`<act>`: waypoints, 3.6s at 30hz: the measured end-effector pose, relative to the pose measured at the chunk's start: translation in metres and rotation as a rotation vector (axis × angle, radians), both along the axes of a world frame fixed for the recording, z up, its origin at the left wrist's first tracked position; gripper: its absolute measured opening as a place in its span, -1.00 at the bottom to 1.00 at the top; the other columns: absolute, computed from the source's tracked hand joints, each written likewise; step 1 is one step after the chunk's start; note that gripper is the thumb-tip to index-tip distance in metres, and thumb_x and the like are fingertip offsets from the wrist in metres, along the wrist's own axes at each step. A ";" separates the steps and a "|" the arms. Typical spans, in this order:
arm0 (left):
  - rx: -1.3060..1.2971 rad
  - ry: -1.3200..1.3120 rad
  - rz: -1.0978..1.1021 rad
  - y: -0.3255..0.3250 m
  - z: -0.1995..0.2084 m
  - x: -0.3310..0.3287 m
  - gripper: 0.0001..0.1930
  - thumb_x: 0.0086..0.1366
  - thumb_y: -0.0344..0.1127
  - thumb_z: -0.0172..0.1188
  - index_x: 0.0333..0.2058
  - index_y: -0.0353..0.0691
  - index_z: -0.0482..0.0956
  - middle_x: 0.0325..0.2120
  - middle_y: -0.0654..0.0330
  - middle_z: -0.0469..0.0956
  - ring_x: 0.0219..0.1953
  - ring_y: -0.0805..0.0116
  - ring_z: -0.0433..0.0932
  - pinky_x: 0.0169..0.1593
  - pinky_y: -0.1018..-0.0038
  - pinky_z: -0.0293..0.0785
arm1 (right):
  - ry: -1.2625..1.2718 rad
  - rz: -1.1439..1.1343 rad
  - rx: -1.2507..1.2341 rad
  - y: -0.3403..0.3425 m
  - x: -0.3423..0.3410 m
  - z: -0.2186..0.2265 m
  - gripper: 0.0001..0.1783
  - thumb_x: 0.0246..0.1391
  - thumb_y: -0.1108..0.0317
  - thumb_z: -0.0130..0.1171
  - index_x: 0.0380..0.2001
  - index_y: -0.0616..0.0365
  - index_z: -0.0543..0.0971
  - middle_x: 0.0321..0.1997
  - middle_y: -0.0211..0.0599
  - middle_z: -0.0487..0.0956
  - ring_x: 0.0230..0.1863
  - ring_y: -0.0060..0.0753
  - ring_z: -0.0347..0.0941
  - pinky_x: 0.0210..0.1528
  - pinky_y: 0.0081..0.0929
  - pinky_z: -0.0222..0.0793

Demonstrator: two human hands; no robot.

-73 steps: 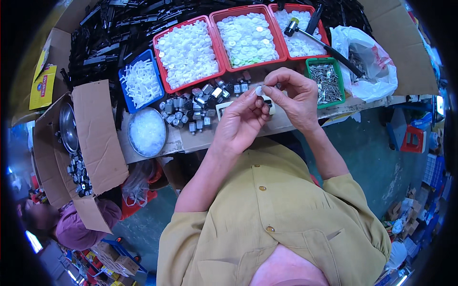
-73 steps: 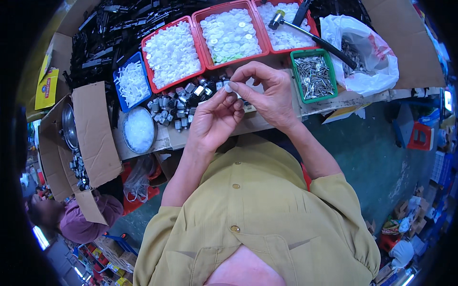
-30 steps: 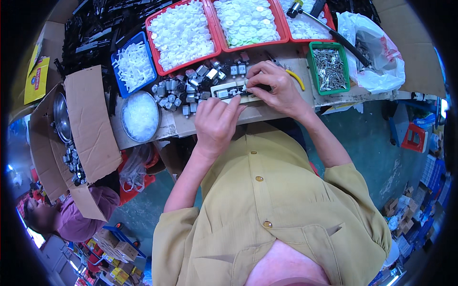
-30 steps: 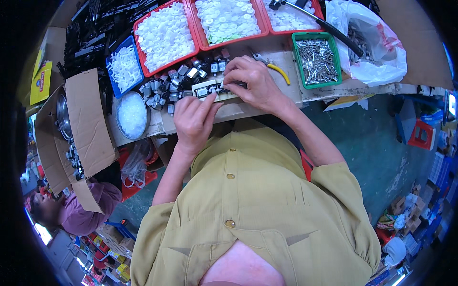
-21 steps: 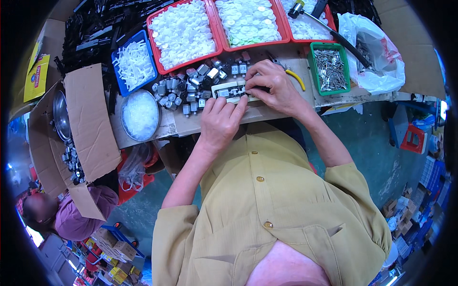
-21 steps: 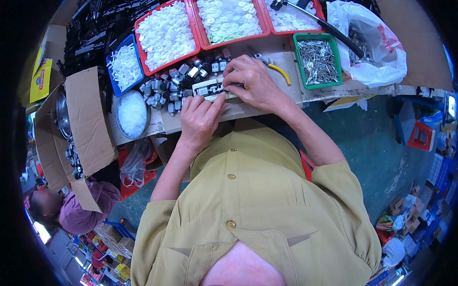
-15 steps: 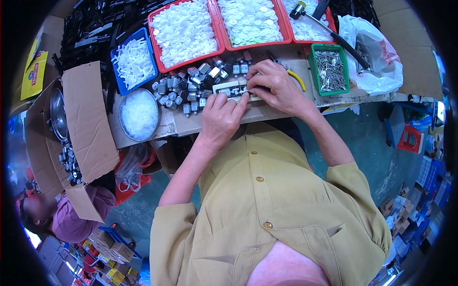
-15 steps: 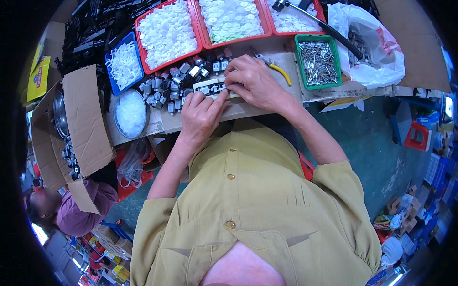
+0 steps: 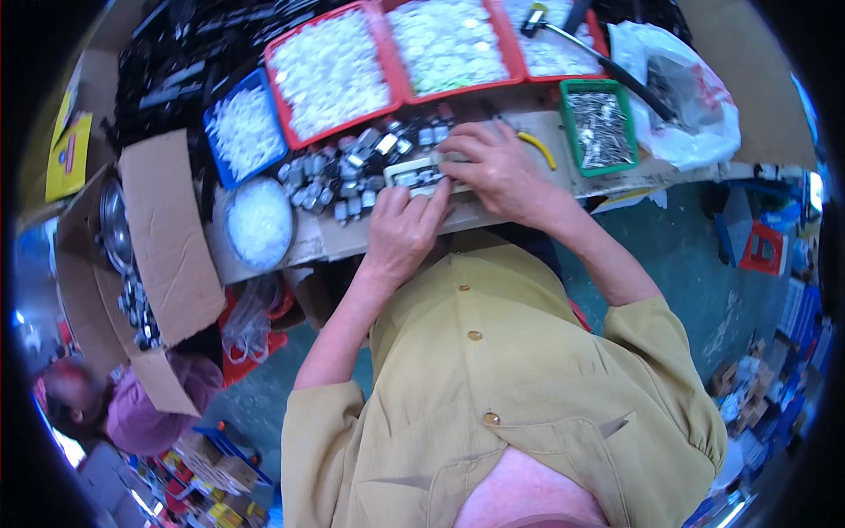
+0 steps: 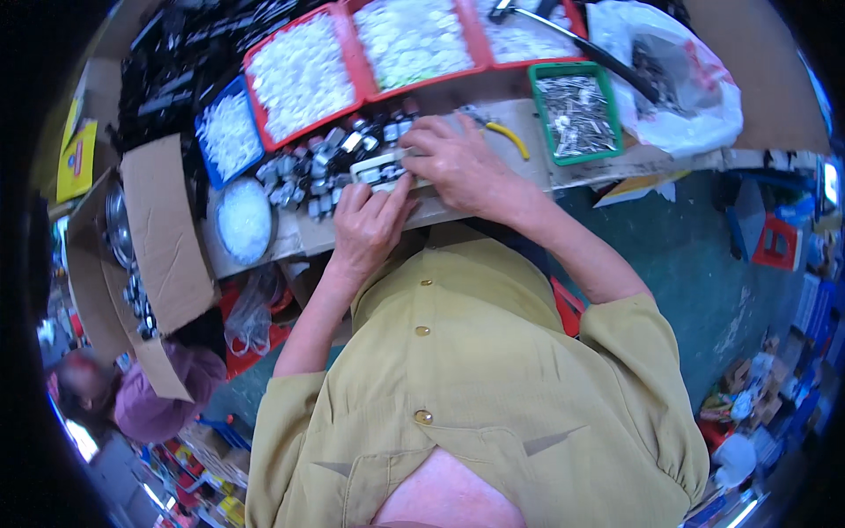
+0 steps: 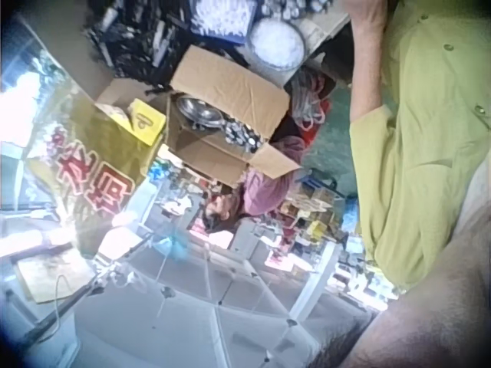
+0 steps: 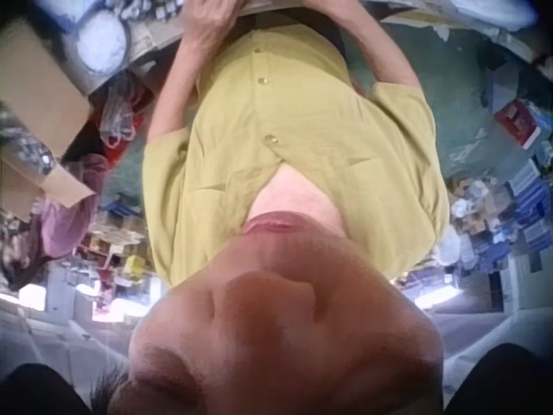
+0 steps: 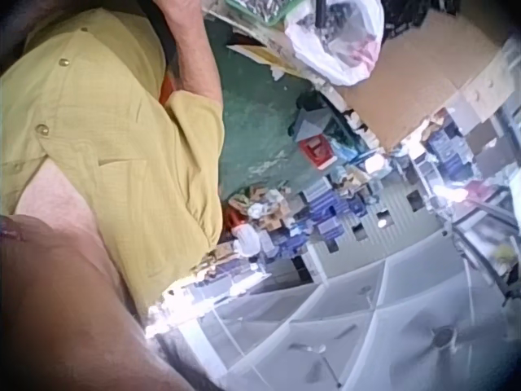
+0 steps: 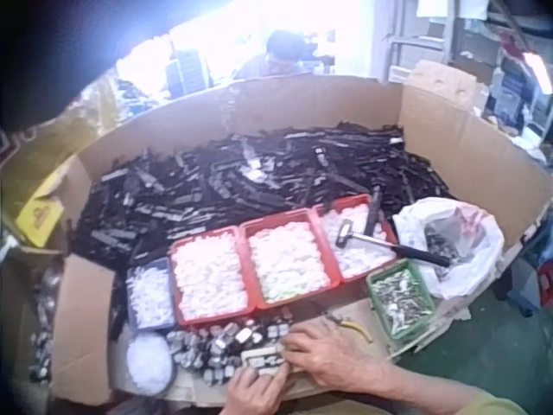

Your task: The person assembles small metal lock cylinders at a workbench. They insert pins and white plastic components into the cylinders, use a hammer to tap them into place, and occasionally use pliers to adjust parts. The assembled units are placed into a cardboard box.

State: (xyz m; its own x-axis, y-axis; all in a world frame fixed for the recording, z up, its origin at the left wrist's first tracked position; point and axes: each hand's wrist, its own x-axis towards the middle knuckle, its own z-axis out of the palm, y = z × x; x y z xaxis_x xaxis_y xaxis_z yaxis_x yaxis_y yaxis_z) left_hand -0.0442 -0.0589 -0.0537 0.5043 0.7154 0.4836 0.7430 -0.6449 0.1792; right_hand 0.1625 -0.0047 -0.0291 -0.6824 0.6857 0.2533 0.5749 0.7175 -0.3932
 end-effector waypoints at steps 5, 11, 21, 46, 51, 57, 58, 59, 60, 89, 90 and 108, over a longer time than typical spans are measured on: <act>0.022 0.042 0.021 -0.001 0.001 0.001 -0.55 0.13 -0.30 0.40 0.02 -0.23 0.61 -0.62 0.28 0.39 -0.48 0.29 0.35 -0.31 0.32 0.28 | -0.042 -0.002 0.063 -0.001 -0.001 0.001 -0.67 -0.09 0.46 0.21 -0.17 0.03 0.63 0.12 -0.29 0.49 0.26 -0.20 0.33 0.11 0.22 0.26; 0.033 0.069 0.013 0.000 -0.004 0.002 -0.57 0.17 -0.22 0.37 0.01 -0.24 0.62 -0.62 0.26 0.36 -0.46 0.27 0.33 -0.25 0.27 0.31 | 0.243 -0.273 0.191 0.013 0.086 0.053 -0.70 -0.04 0.59 0.17 -0.17 0.17 0.62 -0.04 -0.17 0.59 0.04 -0.11 0.51 0.10 -0.20 0.39; -0.069 -0.107 -0.043 -0.006 0.016 -0.004 -0.55 0.08 -0.34 0.44 -0.02 -0.24 0.63 -0.60 0.24 0.44 -0.43 0.25 0.41 -0.25 0.30 0.32 | -0.314 -0.935 -0.009 0.074 0.321 0.007 -0.76 0.04 0.25 0.25 -0.32 0.22 0.64 -0.27 -0.06 0.66 -0.18 0.01 0.60 -0.12 -0.16 0.47; 0.023 -0.035 0.639 0.123 0.044 -0.212 -0.83 0.05 -0.46 0.35 -0.31 -0.22 0.73 -0.32 0.10 0.57 -0.18 0.08 0.49 -0.08 0.23 0.43 | 0.547 -0.814 -0.387 0.094 0.345 0.009 -0.85 0.21 0.36 0.25 -0.21 0.17 0.54 -0.37 -0.52 0.54 -0.38 -0.73 0.46 -0.28 -0.75 0.35; 0.003 -0.055 0.619 0.132 0.045 -0.218 -0.87 0.13 -0.44 0.31 -0.30 -0.24 0.69 -0.27 0.12 0.59 -0.15 0.14 0.53 -0.04 0.28 0.45 | 0.490 -0.833 -0.379 0.090 0.340 0.017 -0.83 0.21 0.36 0.26 -0.20 0.17 0.54 -0.37 -0.53 0.53 -0.38 -0.71 0.45 -0.27 -0.74 0.34; -0.213 -0.694 0.563 0.136 0.063 -0.215 -0.93 0.29 -0.45 0.20 -0.29 -0.33 0.57 -0.36 0.17 0.61 -0.28 0.38 0.62 -0.21 0.46 0.52 | 0.555 -0.826 -0.359 0.087 0.322 0.028 -0.81 0.22 0.35 0.25 -0.17 0.18 0.54 -0.35 -0.49 0.55 -0.36 -0.69 0.48 -0.24 -0.72 0.37; -0.223 -0.777 0.523 0.139 0.064 -0.216 -0.91 0.33 -0.44 0.17 -0.29 -0.35 0.56 -0.36 0.17 0.61 -0.29 0.42 0.62 -0.22 0.50 0.52 | 0.553 -0.826 -0.347 0.087 0.316 0.030 -0.82 0.22 0.34 0.24 -0.17 0.18 0.54 -0.34 -0.48 0.56 -0.35 -0.69 0.49 -0.23 -0.72 0.38; -0.233 -0.860 0.483 0.139 0.064 -0.217 -0.89 0.37 -0.42 0.14 -0.28 -0.37 0.55 -0.36 0.18 0.61 -0.30 0.46 0.63 -0.23 0.54 0.52 | 0.551 -0.826 -0.335 0.087 0.313 0.032 -0.82 0.23 0.33 0.23 -0.17 0.17 0.54 -0.34 -0.48 0.57 -0.35 -0.68 0.51 -0.22 -0.72 0.38; -0.295 -0.954 0.453 0.137 0.065 -0.217 -0.86 0.36 -0.43 0.17 -0.24 -0.42 0.57 -0.36 0.18 0.60 -0.26 0.47 0.64 -0.21 0.58 0.52 | 0.543 -0.817 -0.328 0.088 0.316 0.033 -0.81 0.25 0.32 0.22 -0.16 0.17 0.54 -0.33 -0.45 0.59 -0.34 -0.67 0.52 -0.20 -0.71 0.39; -0.326 -0.132 0.456 0.003 0.056 -0.165 -0.91 0.11 -0.55 0.27 -0.38 -0.32 0.69 -0.41 0.04 0.58 -0.37 0.02 0.59 -0.26 0.24 0.49 | 0.379 -0.661 -0.242 0.094 0.284 0.061 -0.72 0.26 0.34 0.22 -0.06 0.29 0.51 -0.29 -0.33 0.61 -0.32 -0.61 0.51 -0.17 -0.63 0.42; -0.298 -0.116 0.435 0.003 0.056 -0.165 -0.91 0.11 -0.55 0.27 -0.38 -0.32 0.69 -0.41 0.04 0.58 -0.37 0.02 0.59 -0.26 0.24 0.49 | 0.370 -0.650 -0.239 0.093 0.281 0.063 -0.71 0.26 0.34 0.23 -0.06 0.29 0.51 -0.29 -0.34 0.61 -0.32 -0.62 0.51 -0.17 -0.64 0.42; -0.188 -0.828 0.562 -0.022 0.073 -0.122 -0.88 0.17 -0.56 0.36 -0.29 -0.32 0.72 -0.35 0.23 0.64 -0.35 0.59 0.51 -0.31 0.65 0.38 | 0.597 -0.073 -0.508 0.012 -0.003 0.066 -0.78 0.07 0.44 0.33 -0.19 0.25 0.63 -0.30 -0.40 0.63 -0.36 -0.65 0.47 -0.32 -0.63 0.37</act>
State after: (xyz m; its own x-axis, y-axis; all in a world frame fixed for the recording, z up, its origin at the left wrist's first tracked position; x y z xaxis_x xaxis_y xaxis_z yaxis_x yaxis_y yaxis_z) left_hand -0.1658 -0.0813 0.0194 -0.3705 0.8460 0.3835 0.5266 -0.1488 0.8370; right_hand 0.1599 0.0072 0.0371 -0.4784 0.8535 0.2068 0.2015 0.3359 -0.9201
